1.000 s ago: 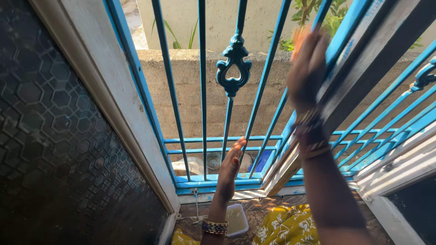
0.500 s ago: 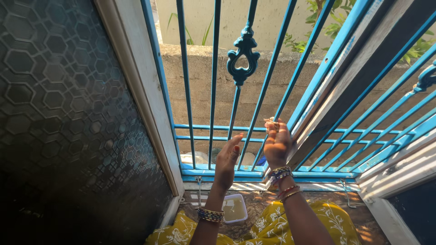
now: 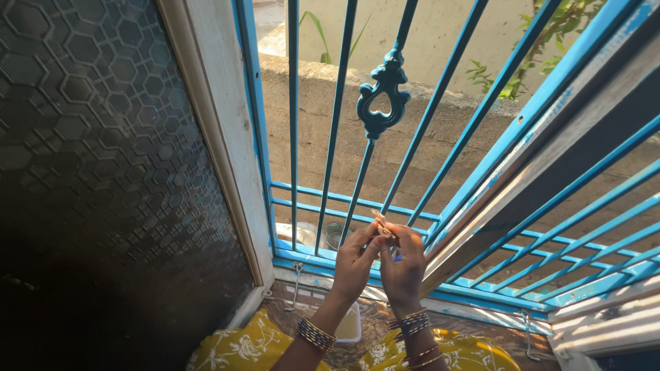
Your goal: The person sits on the floor and cleans the vertical bars of a blue metal window grille using a small cloth. They wipe each bar individually, moving from one section to the next.
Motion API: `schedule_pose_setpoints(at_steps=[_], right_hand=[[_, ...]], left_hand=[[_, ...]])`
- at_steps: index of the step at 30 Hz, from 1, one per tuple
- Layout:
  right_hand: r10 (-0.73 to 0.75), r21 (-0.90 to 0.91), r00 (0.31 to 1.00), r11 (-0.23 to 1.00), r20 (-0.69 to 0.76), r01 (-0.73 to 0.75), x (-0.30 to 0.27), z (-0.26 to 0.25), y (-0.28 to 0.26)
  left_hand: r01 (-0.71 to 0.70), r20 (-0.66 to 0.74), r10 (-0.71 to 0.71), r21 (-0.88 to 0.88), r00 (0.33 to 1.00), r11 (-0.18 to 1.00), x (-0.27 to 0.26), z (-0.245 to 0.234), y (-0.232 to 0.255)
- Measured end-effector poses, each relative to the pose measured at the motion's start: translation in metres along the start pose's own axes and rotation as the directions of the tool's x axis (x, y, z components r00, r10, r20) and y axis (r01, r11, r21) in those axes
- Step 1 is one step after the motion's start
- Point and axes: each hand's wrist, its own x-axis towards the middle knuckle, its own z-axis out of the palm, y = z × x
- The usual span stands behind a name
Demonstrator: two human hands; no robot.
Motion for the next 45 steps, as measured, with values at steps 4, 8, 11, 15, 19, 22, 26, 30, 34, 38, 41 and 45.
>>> schedule_pose_setpoints(at_steps=[4, 8, 11, 15, 19, 22, 26, 30, 34, 38, 41, 45], right_hand=[[0.041, 0.109, 0.991, 0.993, 0.125, -0.055, -0.003, -0.015, 0.006], [0.017, 0.092, 0.998, 0.996, -0.064, -0.011, 0.018, -0.032, 0.035], [-0.049, -0.072, 0.979, 0.997, -0.199, 0.035, 0.04, -0.039, 0.043], [-0.224, -0.394, 0.943, 0.912, -0.246, 0.114, 0.07, -0.027, 0.043], [0.113, 0.132, 0.981, 0.987, -0.158, -0.092, 0.077, 0.01, 0.058], [0.272, 0.031, 0.935, 0.962, -0.226, -0.272, 0.076, 0.037, 0.08], [0.019, -0.133, 0.932, 0.989, -0.363, -0.072, 0.072, 0.044, 0.1], [0.049, -0.066, 0.934, 0.995, -0.353, -0.077, 0.075, 0.049, 0.097], [0.086, -0.121, 0.933, 0.983, -0.35, -0.136, 0.072, 0.049, 0.096], [0.064, -0.138, 0.931, 0.983, -0.361, -0.121, 0.075, 0.048, 0.09], [0.044, -0.134, 0.941, 0.987, -0.337, -0.094, 0.069, 0.042, 0.092], [0.032, -0.103, 0.943, 0.992, -0.333, -0.07, 0.07, 0.039, 0.096]], left_hand=[[-0.038, -0.089, 0.046, 0.089, 0.995, 0.995, 0.014, 0.015, 0.004], [-0.333, -0.223, 0.365, 0.167, 0.904, 0.928, 0.044, 0.038, 0.019], [-0.461, -0.29, 0.57, 0.367, 0.769, 0.808, 0.076, 0.056, 0.032], [-0.395, -0.331, 0.445, 0.211, 0.832, 0.894, 0.099, 0.071, 0.025], [-0.318, -0.324, 0.455, 0.396, 0.829, 0.862, 0.089, 0.059, -0.005], [-0.279, -0.265, 0.458, 0.511, 0.849, 0.813, 0.083, 0.047, -0.016], [-0.298, -0.208, 0.479, 0.56, 0.853, 0.773, 0.089, 0.046, -0.003], [-0.416, -0.221, 0.527, 0.402, 0.82, 0.816, 0.109, 0.056, 0.015], [-0.366, -0.196, 0.542, 0.551, 0.817, 0.75, 0.099, 0.048, -0.004], [-0.271, -0.221, 0.523, 0.656, 0.823, 0.704, 0.075, 0.043, -0.024], [-0.187, -0.288, 0.464, 0.647, 0.838, 0.739, 0.075, 0.05, -0.017], [-0.332, -0.258, 0.561, 0.589, 0.786, 0.737, 0.104, 0.074, 0.032]])
